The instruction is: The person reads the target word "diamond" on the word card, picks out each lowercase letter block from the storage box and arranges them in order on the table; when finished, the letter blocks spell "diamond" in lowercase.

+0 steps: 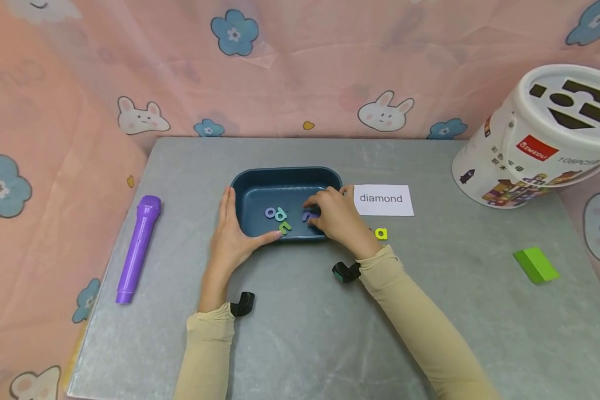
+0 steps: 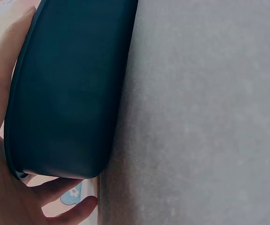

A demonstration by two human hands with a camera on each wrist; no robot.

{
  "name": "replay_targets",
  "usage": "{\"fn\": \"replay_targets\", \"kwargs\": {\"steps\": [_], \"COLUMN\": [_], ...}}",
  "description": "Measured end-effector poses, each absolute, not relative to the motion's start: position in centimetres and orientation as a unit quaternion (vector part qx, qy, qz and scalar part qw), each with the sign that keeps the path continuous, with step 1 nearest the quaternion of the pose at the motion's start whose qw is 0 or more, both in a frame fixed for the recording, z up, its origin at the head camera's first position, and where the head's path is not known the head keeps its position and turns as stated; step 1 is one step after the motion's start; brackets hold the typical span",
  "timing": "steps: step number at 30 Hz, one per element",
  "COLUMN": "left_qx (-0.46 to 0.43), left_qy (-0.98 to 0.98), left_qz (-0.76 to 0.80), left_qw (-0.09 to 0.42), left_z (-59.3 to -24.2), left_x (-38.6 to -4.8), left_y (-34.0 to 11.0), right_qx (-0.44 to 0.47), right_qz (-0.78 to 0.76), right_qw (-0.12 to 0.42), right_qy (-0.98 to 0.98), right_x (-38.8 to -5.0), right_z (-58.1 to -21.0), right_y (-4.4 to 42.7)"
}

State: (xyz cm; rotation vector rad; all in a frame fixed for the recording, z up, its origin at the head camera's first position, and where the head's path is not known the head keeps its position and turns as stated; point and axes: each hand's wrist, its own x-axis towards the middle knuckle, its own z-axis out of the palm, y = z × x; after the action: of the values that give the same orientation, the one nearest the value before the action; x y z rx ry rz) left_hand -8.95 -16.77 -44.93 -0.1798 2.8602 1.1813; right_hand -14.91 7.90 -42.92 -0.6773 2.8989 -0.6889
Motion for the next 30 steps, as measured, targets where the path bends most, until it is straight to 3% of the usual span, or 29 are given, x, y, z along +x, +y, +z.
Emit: {"fn": "replay_targets", "kwargs": {"steps": [12,20,30], "left_qx": [-0.056,-0.056,-0.058], "left_qy": [0.924,0.923,0.923], "left_qz": [0.378,0.380,0.380], "left_qw": [0.016,0.018,0.017], "left_z": [-44.9,-45.0,-45.0], "left_x": [-8.9,-8.9,-8.9], "left_y": [-16.7,-16.8,-16.8], "right_qx": [-0.224,-0.252,-0.258], "right_qz": [-0.153,-0.256,-0.363], "right_qw": [0.063,0.048,-0.065], "right_qy": [0.960,0.932,0.893], "right_x": [-15.8,-14.9,-12.3], "right_z": [-42.9,-42.5,-41.6], "right_y": [7.1,8.7,15.5]}}
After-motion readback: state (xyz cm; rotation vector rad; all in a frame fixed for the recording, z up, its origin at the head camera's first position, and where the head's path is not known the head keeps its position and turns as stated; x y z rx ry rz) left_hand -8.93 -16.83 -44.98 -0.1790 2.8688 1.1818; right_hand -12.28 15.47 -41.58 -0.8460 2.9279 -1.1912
